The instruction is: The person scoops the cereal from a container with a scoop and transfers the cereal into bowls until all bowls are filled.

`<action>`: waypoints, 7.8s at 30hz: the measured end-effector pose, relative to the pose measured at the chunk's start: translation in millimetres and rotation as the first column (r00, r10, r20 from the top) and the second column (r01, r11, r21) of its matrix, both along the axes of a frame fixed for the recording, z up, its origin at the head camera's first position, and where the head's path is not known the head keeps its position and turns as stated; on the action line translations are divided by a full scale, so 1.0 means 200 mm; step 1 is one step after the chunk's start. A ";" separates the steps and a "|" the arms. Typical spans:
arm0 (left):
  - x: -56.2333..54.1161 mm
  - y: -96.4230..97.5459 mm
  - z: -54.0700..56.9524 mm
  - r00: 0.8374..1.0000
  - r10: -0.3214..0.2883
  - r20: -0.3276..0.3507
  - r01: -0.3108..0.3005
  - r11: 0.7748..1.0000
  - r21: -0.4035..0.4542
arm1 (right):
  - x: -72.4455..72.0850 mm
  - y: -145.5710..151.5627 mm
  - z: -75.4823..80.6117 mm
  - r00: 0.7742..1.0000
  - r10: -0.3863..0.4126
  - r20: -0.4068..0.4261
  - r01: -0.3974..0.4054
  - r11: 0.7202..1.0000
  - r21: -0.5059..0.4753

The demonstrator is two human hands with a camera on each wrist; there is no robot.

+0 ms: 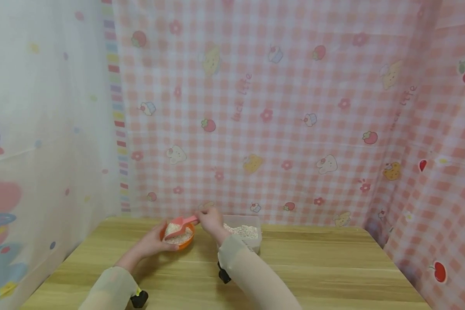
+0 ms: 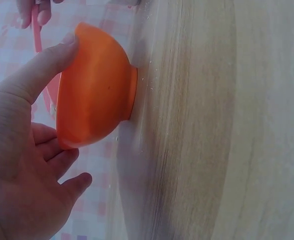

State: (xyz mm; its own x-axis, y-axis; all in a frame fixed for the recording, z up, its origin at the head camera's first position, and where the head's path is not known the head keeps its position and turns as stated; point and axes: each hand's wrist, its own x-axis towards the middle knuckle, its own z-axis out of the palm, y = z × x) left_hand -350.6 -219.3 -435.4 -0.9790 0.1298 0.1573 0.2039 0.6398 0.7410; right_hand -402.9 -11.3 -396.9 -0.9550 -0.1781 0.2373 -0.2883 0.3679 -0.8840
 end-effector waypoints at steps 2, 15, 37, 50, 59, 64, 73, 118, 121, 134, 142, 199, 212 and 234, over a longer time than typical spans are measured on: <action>0.00 0.00 0.00 1.000 -0.006 -0.007 0.006 1.000 0.010 | 0.01 -0.01 0.01 0.999 -0.007 -0.035 0.008 0.999 0.037; -0.01 -0.01 -0.01 1.000 -0.021 -0.005 0.021 1.000 0.018 | 0.01 0.03 0.09 0.994 0.049 -0.097 -0.045 0.998 0.037; -0.02 -0.01 -0.01 1.000 -0.013 -0.004 0.013 1.000 -0.003 | 0.01 0.22 0.25 0.975 0.164 -0.150 -0.130 0.969 0.211; -0.01 0.02 0.00 0.999 -0.031 -0.026 0.031 0.999 -0.014 | 0.01 0.29 0.28 0.977 0.119 -0.174 -0.072 0.965 0.253; -0.04 0.14 0.08 0.999 -0.034 -0.025 0.035 0.999 0.003 | -0.02 0.46 0.31 0.989 0.048 -0.141 -0.029 0.990 0.138; -0.04 0.23 0.15 0.998 -0.042 -0.038 0.041 0.999 -0.030 | -0.03 0.59 0.33 0.990 0.002 -0.138 0.012 0.995 0.100; -0.05 0.43 0.22 0.990 -0.105 -0.097 0.104 0.994 -0.016 | -0.05 0.79 0.33 0.996 -0.020 -0.092 0.030 0.994 0.102; -0.11 0.74 -0.01 0.991 -0.135 0.018 0.132 0.985 0.109 | -0.05 0.93 0.18 0.973 -0.103 -0.204 0.183 0.888 0.423; -0.10 0.74 0.00 0.990 -0.139 0.025 0.135 0.984 0.118 | -0.05 0.93 0.15 0.974 -0.098 -0.202 0.177 0.890 0.419; -0.11 0.74 0.00 0.990 -0.132 0.051 0.125 0.984 0.127 | -0.05 0.95 0.04 0.968 -0.210 -0.140 0.239 0.940 0.243; -0.11 0.74 0.01 0.988 -0.139 0.072 0.128 0.982 0.142 | -0.06 0.92 -0.05 0.961 -0.265 -0.080 0.274 0.951 0.141; -0.12 0.72 0.02 0.988 -0.136 0.068 0.119 0.970 0.212 | -0.07 1.03 -0.06 0.953 -0.254 0.165 0.283 0.941 -0.186; -0.12 0.71 0.03 0.988 -0.137 0.070 0.118 0.967 0.227 | -0.06 1.03 -0.02 0.951 -0.255 0.177 0.288 0.937 -0.196; -0.10 0.41 0.18 0.996 -0.065 0.054 0.050 0.969 0.244 | -0.09 0.88 0.07 0.961 -0.187 0.205 0.236 0.939 -0.249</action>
